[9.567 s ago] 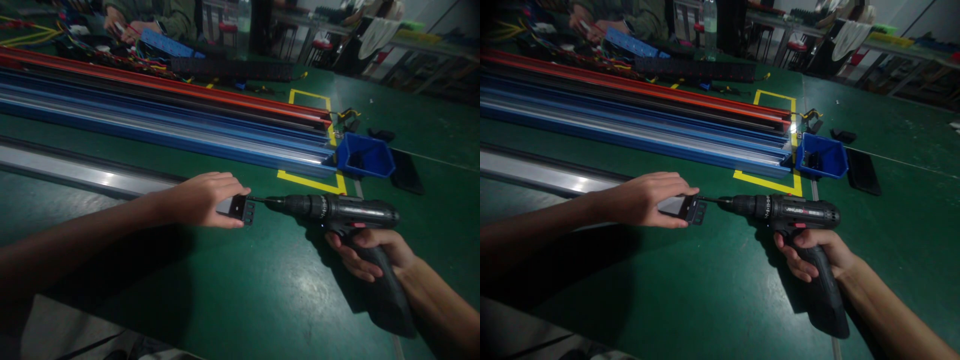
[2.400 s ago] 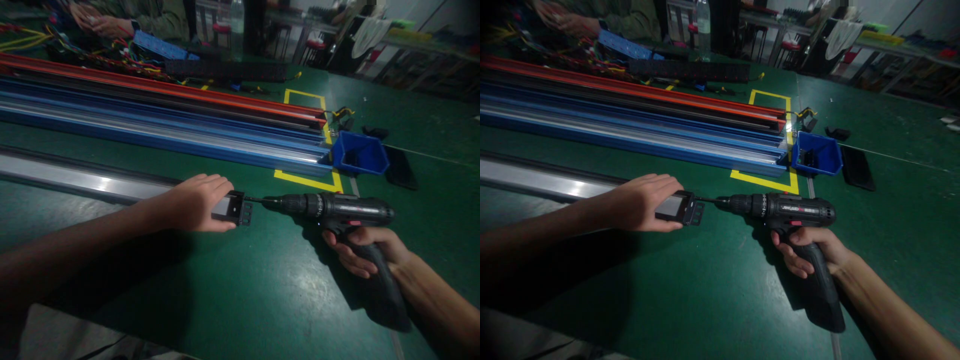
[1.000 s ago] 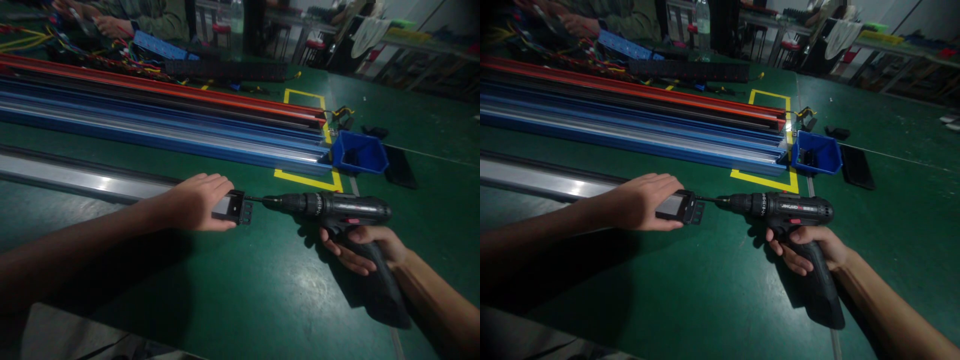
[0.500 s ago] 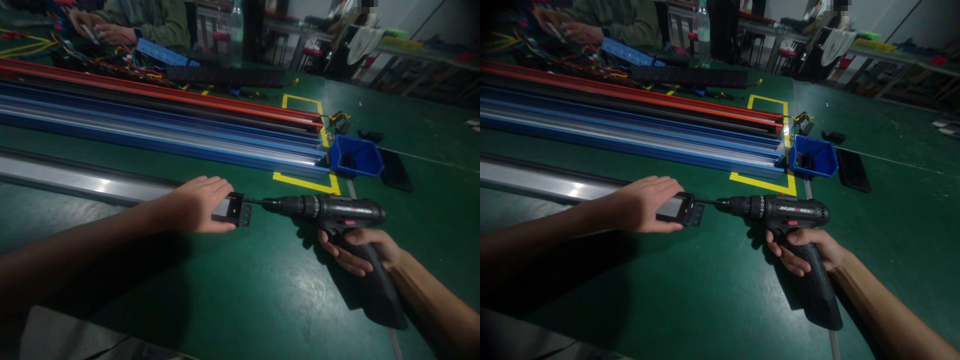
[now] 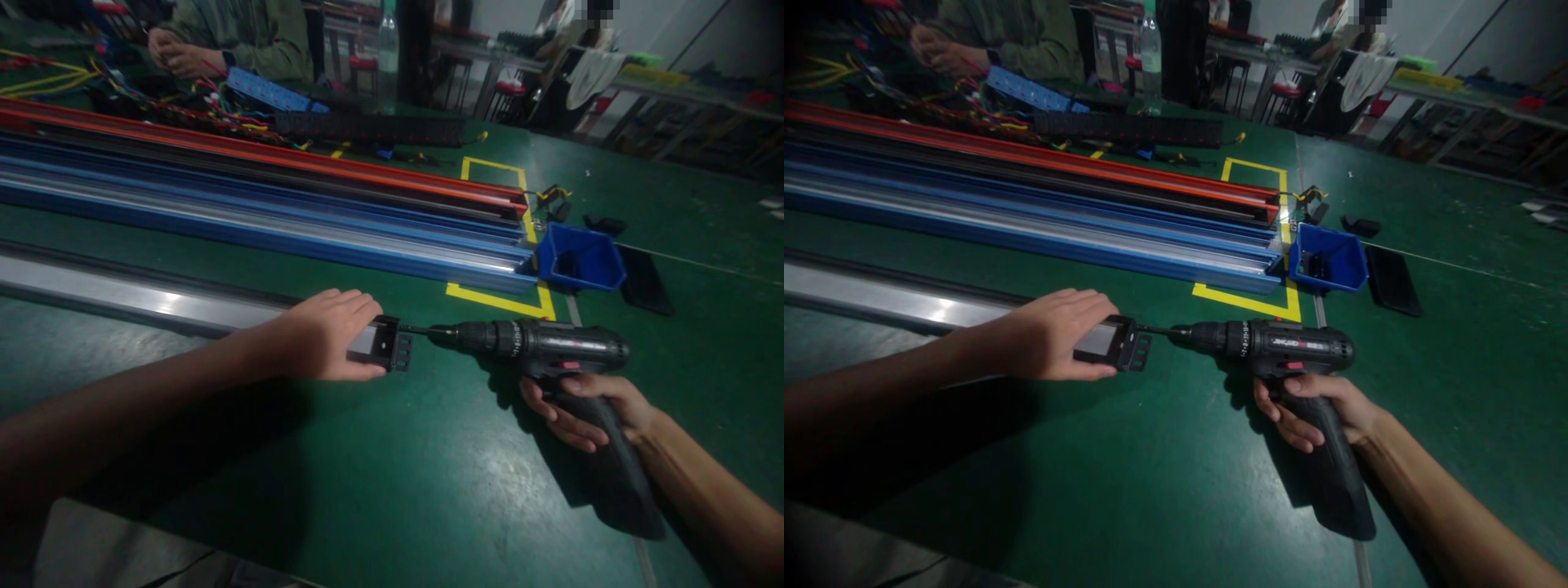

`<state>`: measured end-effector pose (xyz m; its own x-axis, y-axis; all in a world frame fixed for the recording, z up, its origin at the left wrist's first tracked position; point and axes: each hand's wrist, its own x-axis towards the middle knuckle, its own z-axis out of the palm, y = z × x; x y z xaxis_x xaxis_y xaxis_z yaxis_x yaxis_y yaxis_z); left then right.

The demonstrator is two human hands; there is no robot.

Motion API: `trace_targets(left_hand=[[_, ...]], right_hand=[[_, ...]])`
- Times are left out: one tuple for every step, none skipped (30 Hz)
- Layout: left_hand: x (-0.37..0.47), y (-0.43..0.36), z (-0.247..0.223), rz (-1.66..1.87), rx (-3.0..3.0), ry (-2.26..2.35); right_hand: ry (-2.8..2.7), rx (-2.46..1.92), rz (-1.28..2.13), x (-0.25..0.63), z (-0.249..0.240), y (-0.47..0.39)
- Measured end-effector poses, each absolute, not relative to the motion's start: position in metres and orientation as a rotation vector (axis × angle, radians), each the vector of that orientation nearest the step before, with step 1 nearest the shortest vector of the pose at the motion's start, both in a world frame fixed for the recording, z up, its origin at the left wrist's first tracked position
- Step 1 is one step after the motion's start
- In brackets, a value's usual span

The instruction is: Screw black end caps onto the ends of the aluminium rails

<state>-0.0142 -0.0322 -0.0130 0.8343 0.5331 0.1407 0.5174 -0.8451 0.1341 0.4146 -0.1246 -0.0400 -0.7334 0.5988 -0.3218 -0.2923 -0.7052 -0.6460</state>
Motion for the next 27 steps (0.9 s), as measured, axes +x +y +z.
trace_targets(left_hand=[[-0.0143,-0.0321,-0.0133,0.263,2.924,0.838],[-0.0143,-0.0321,-0.0134,0.260,2.924,0.840],[-0.0142,-0.0321,-0.0134,0.255,2.923,0.843],[-0.0140,-0.0321,-0.0133,0.249,2.922,0.846],[-0.0139,-0.0322,-0.0131,0.243,2.921,0.849],[-0.0137,-0.0322,-0.0128,0.238,2.922,0.852],[-0.0135,-0.0322,-0.0126,0.233,2.921,0.854],[-0.0134,-0.0323,-0.0124,0.229,2.921,0.853],[-0.0134,-0.0323,-0.0122,0.228,2.920,0.849],[-0.0134,-0.0324,-0.0121,0.234,2.921,0.846],[-0.0135,-0.0325,-0.0120,0.242,2.922,0.842],[-0.0135,-0.0327,-0.0119,0.252,2.923,0.839],[-0.0136,-0.0329,-0.0119,0.264,2.926,0.840],[-0.0136,-0.0330,-0.0119,0.273,2.927,0.841],[-0.0135,-0.0331,-0.0119,0.279,2.926,0.842],[-0.0135,-0.0332,-0.0120,0.285,2.923,0.841],[-0.0134,-0.0332,-0.0120,0.290,2.918,0.841],[-0.0133,-0.0332,-0.0120,0.296,2.913,0.840],[-0.0132,-0.0331,-0.0121,0.300,2.907,0.836],[-0.0132,-0.0329,-0.0121,0.306,2.902,0.833],[-0.0132,-0.0328,-0.0122,0.308,2.901,0.831],[-0.0133,-0.0327,-0.0122,0.306,2.903,0.828],[-0.0135,-0.0326,-0.0122,0.303,2.909,0.826],[-0.0137,-0.0325,-0.0122,0.300,2.917,0.826],[-0.0139,-0.0324,-0.0122,0.297,2.925,0.826],[-0.0142,-0.0323,-0.0121,0.294,2.931,0.826],[-0.0144,-0.0323,-0.0121,0.292,2.935,0.824]], right_hand=[[-0.787,-0.728,2.406,0.4147,-0.0402,-0.1246],[-0.788,-0.735,2.402,0.4149,-0.0404,-0.1246],[-0.791,-0.740,2.395,0.4150,-0.0408,-0.1247],[-0.793,-0.744,2.390,0.4151,-0.0411,-0.1248],[-0.795,-0.747,2.384,0.4153,-0.0415,-0.1249],[-0.795,-0.747,2.379,0.4154,-0.0419,-0.1250],[-0.794,-0.746,2.378,0.4155,-0.0422,-0.1251],[-0.793,-0.743,2.379,0.4156,-0.0425,-0.1252],[-0.793,-0.740,2.381,0.4157,-0.0427,-0.1252],[-0.791,-0.739,2.382,0.4156,-0.0428,-0.1251],[-0.789,-0.738,2.383,0.4155,-0.0427,-0.1251],[-0.787,-0.736,2.385,0.4153,-0.0425,-0.1250],[-0.784,-0.734,2.385,0.4150,-0.0422,-0.1251],[-0.782,-0.730,2.383,0.4146,-0.0417,-0.1251],[-0.779,-0.727,2.384,0.4142,-0.0410,-0.1252],[-0.776,-0.729,2.384,0.4137,-0.0404,-0.1254],[-0.775,-0.732,2.382,0.4133,-0.0397,-0.1256],[-0.772,-0.738,2.378,0.4128,-0.0392,-0.1259],[-0.770,-0.742,2.375,0.4125,-0.0387,-0.1261],[-0.767,-0.745,2.372,0.4122,-0.0384,-0.1264],[-0.764,-0.746,2.368,0.4120,-0.0383,-0.1266],[-0.763,-0.745,2.365,0.4119,-0.0383,-0.1267],[-0.762,-0.746,2.364,0.4118,-0.0384,-0.1267],[-0.763,-0.748,2.364,0.4118,-0.0385,-0.1267],[-0.767,-0.748,2.363,0.4118,-0.0386,-0.1265],[-0.771,-0.751,2.363,0.4118,-0.0387,-0.1264],[-0.773,-0.754,2.363,0.4117,-0.0386,-0.1262]])
